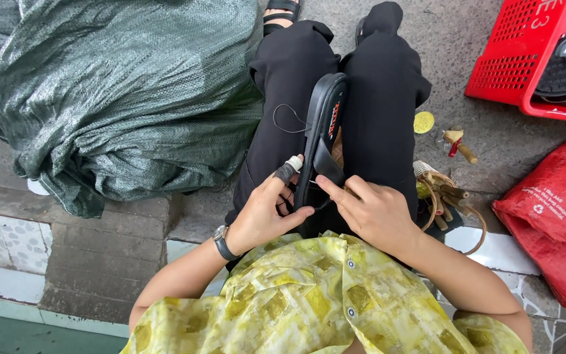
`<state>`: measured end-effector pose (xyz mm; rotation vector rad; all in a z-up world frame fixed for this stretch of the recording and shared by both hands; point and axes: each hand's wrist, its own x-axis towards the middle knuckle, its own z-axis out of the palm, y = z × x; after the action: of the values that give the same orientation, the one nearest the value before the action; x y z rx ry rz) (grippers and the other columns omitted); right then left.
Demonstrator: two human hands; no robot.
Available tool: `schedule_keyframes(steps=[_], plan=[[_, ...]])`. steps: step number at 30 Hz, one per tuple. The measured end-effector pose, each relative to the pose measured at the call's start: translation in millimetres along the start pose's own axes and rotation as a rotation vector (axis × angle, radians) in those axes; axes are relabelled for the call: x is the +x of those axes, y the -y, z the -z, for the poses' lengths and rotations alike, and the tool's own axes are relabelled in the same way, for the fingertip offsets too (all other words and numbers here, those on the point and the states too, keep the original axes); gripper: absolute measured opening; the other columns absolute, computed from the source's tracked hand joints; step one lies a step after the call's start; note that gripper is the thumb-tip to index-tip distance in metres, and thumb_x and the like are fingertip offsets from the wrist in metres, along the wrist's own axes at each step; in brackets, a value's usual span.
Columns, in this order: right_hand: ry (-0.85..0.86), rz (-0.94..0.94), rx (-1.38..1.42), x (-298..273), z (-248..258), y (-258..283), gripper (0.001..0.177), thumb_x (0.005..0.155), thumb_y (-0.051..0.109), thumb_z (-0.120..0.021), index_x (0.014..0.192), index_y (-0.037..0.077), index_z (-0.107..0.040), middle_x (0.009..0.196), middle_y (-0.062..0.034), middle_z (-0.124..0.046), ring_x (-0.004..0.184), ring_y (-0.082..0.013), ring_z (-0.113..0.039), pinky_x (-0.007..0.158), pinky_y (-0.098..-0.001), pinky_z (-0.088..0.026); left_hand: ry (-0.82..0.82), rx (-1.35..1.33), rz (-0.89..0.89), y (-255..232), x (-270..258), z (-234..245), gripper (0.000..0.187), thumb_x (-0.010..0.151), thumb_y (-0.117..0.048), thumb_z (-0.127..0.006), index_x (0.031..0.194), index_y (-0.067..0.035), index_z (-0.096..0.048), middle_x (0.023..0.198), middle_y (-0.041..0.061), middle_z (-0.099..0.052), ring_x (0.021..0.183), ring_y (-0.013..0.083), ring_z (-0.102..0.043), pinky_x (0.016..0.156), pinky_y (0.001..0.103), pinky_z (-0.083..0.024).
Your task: Hand-stitching the sole of a black sandal using a needle and thread.
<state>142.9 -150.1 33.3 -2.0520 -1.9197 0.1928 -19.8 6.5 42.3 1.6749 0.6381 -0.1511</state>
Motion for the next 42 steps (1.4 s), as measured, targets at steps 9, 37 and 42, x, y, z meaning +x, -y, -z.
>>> schedule_keyframes(steps=[9, 37, 42], plan=[[0.023, -0.029, 0.062, 3, 1, -1, 0.042, 0.096, 0.022, -0.043, 0.136, 0.028, -0.053, 0.072, 0.0043, -0.046, 0.044, -0.0089, -0.051, 0.045, -0.0200, -0.045, 0.016, -0.086, -0.027, 14, 2, 2, 0.079, 0.081, -0.018, -0.076, 0.144, -0.002, -0.031, 0.096, 0.023, -0.063, 0.069, 0.0307, -0.069, 0.055, 0.038, -0.058], [-0.236, -0.090, 0.274, -12, -32, 9, 0.036, 0.078, 0.012, -0.076, 0.112, 0.006, -0.069, 0.082, -0.0033, -0.065, 0.061, -0.0191, -0.063, 0.051, -0.0291, -0.052, -0.014, -0.543, -0.117, 53, 17, -11, 0.030, 0.089, 0.000, -0.060, 0.117, 0.005, -0.052, 0.078, 0.014, -0.067, 0.055, 0.0147, -0.067, 0.045, 0.020, -0.052], [-0.121, -0.125, 0.321, -18, -15, 0, 0.032, 0.083, 0.012, -0.069, 0.115, 0.009, -0.068, 0.081, -0.0045, -0.064, 0.058, -0.0232, -0.061, 0.050, -0.0321, -0.051, 0.168, -0.414, -0.036, 1, 9, 15, 0.055, 0.081, 0.004, -0.066, 0.124, 0.011, -0.032, 0.071, 0.008, -0.067, 0.054, 0.0130, -0.067, 0.049, 0.020, -0.052]])
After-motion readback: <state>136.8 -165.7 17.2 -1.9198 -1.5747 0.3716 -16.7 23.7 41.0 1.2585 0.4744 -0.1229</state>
